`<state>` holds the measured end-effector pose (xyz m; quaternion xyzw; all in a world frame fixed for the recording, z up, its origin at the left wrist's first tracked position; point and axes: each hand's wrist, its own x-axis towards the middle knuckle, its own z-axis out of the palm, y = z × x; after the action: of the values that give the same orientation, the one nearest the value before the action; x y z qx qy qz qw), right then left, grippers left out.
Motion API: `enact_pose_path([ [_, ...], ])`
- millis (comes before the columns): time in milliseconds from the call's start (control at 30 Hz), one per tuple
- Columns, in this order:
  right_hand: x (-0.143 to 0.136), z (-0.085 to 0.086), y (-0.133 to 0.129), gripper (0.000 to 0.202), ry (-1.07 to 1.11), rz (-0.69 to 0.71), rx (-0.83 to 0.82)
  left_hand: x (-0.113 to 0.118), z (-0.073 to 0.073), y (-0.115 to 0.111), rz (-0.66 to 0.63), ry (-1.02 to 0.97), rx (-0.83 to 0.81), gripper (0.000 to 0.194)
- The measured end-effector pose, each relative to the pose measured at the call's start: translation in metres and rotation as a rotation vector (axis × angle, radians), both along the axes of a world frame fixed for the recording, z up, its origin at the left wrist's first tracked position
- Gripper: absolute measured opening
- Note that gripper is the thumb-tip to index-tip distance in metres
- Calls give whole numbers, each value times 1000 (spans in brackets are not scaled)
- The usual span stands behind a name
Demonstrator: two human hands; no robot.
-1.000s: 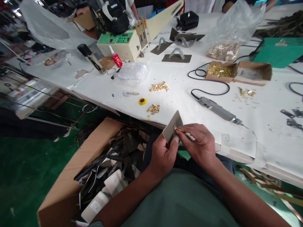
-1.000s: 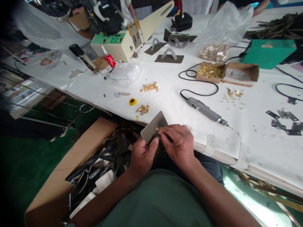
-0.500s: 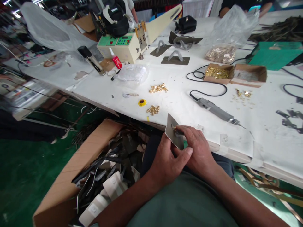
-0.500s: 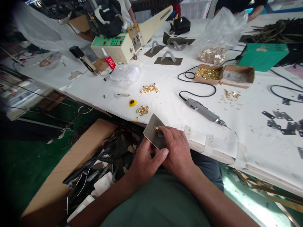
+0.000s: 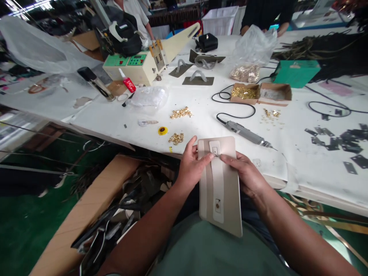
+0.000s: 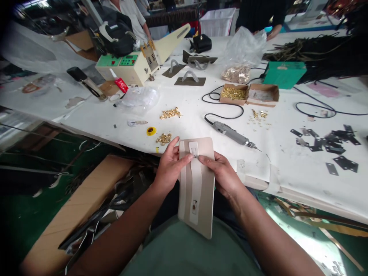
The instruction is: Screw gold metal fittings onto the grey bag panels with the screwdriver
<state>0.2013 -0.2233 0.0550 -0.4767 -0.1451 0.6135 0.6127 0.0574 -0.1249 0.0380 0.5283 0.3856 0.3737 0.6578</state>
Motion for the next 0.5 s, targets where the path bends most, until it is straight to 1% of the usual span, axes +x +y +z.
enact_pose_path([
  [33, 2, -3, 0, 42, 19, 1, -7, 3, -1, 2, -31, -46, -98, 91],
  [67, 4, -5, -1, 43, 32, 10, -18, 6, -1, 3, -65, -77, -166, 91],
  [133, 8, -10, -1, 43, 39, 33, -45, 8, -1, 5, -131, -103, -218, 77],
  [200, 15, -15, 0, 43, 17, 52, -57, 9, -1, 9, -172, -89, -202, 62],
  [267, 22, -20, 2, 42, -44, 55, -49, 11, -1, 14, -182, -26, -155, 55],
  [333, 32, -22, 5, 39, -156, 66, -45, 14, -2, 19, -181, 67, -79, 56],
  [400, 42, -21, 8, 38, -300, 96, -65, 18, -3, 25, -191, 156, -2, 59],
  [500, 55, -15, 17, 41, -483, 156, -129, 28, -5, 33, -230, 230, 39, 58],
])
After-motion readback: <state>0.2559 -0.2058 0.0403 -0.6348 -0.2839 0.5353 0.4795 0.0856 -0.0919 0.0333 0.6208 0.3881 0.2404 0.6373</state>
